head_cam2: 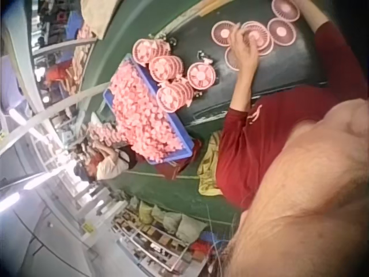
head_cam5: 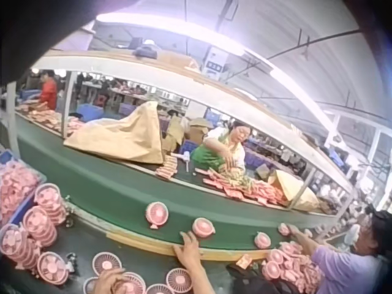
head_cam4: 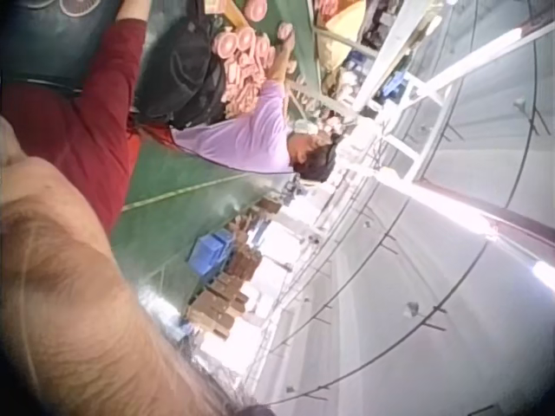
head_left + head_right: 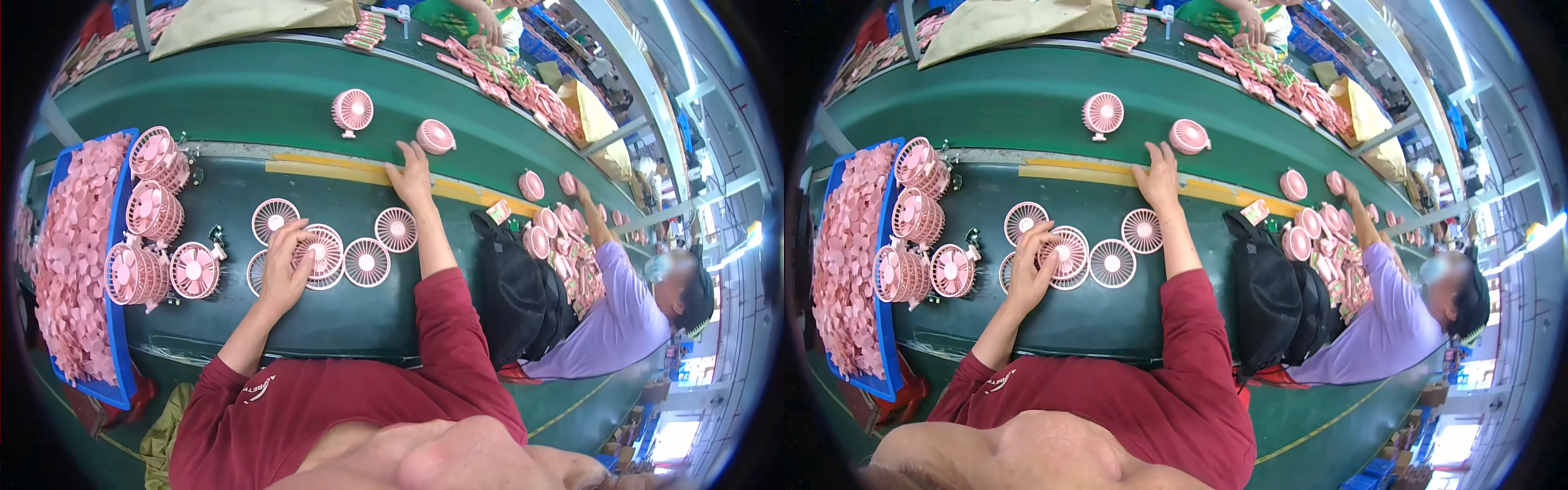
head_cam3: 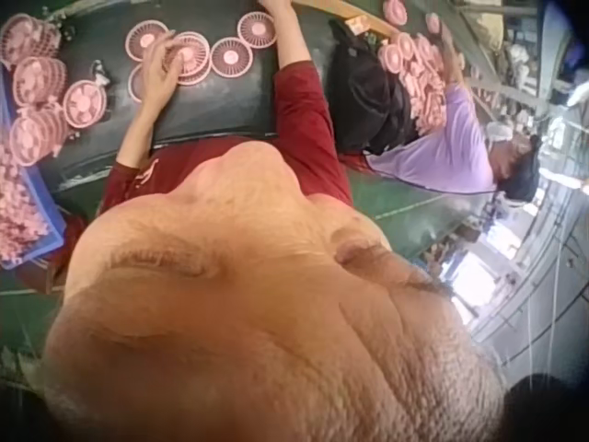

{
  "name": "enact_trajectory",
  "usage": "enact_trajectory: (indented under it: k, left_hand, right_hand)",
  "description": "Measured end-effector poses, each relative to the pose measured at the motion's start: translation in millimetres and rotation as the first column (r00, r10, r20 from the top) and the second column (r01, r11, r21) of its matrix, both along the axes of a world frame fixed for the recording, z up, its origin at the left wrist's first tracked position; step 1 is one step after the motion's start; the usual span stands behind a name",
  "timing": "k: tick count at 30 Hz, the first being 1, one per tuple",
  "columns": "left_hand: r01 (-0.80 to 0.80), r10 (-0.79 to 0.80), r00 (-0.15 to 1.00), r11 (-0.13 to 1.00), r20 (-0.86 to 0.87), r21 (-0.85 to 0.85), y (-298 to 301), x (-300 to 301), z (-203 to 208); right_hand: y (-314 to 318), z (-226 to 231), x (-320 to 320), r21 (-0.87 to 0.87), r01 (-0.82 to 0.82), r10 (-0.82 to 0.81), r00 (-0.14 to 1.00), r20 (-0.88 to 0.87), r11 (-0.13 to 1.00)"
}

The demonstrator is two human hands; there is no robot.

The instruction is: The person assembles handheld mini fans by fitting and pressing plastic protective grilles onto the fan motor bodies by hand, then places the assembled units along the conveyor line.

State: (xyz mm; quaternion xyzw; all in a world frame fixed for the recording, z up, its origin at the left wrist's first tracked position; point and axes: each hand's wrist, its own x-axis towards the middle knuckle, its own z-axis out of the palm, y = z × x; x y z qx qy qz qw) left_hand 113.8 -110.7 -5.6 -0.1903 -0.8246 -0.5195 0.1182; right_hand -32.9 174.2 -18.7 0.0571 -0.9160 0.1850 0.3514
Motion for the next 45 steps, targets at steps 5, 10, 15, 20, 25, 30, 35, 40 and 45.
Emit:
enact_trajectory:
  k: [5, 10, 15, 20, 25, 30, 35, 40, 45]
  left_hand:
    - [-0.006, 0.005, 0.999, 1.0, 0.045, 0.023, -5.1, -0.3, 5.3]
    - [0.006, -0.009, 0.997, 0.999, 0.071, 0.038, -11.0, 6.7, 16.9]
    - [-0.009, 0.008, 0.998, 1.0, -0.067, -0.023, -35.1, 7.8, 23.9]
    - [-0.151, 0.132, 0.976, 0.983, -0.172, -0.106, -82.9, 16.3, 55.1]
    - [-0.244, 0.195, 0.951, 0.95, -0.239, -0.195, -137.2, -10.7, 95.6]
    - [-0.223, 0.076, 0.954, 0.828, -0.291, -0.514, -254.9, -110.8, 96.4]
    - [0.012, -0.149, 0.976, 0.771, -0.162, -0.637, -310.9, -242.5, 62.8]
    - [0.049, -0.094, 0.995, 0.687, -0.022, -0.725, -366.4, -314.7, 23.6]
    - [-0.201, 0.026, 0.971, 0.621, -0.236, -0.758, -352.6, -286.3, 40.1]
  right_hand:
    - [-45.1, 23.2, -2.2, -0.329, -0.309, 0.407, 0.866, 0.29, 0.892]
    - [-80.8, 32.1, -33.4, -0.218, -0.436, 0.487, 0.801, 0.349, 0.873]
    - [-98.8, 41.6, 14.8, -0.328, -0.524, 0.617, 0.627, 0.475, 0.786]
    - [-138.0, 44.1, 76.3, -0.239, -0.732, 0.727, 0.472, 0.499, 0.638]
    - [-146.5, 24.3, 76.6, -0.092, -0.726, 0.663, 0.558, 0.499, 0.681]
    - [-172.8, 21.4, 65.1, -0.177, -0.661, 0.667, 0.629, 0.399, 0.729]
    - [-200.5, -6.9, 79.2, 0.019, -0.592, 0.524, 0.728, 0.442, 0.806]
    - [-199.4, -0.3, 83.5, 0.028, -0.541, 0.463, 0.743, 0.482, 0.84]
    - [-179.2, 5.2, 87.2, -0.327, -0.532, 0.622, 0.711, 0.327, 0.781]
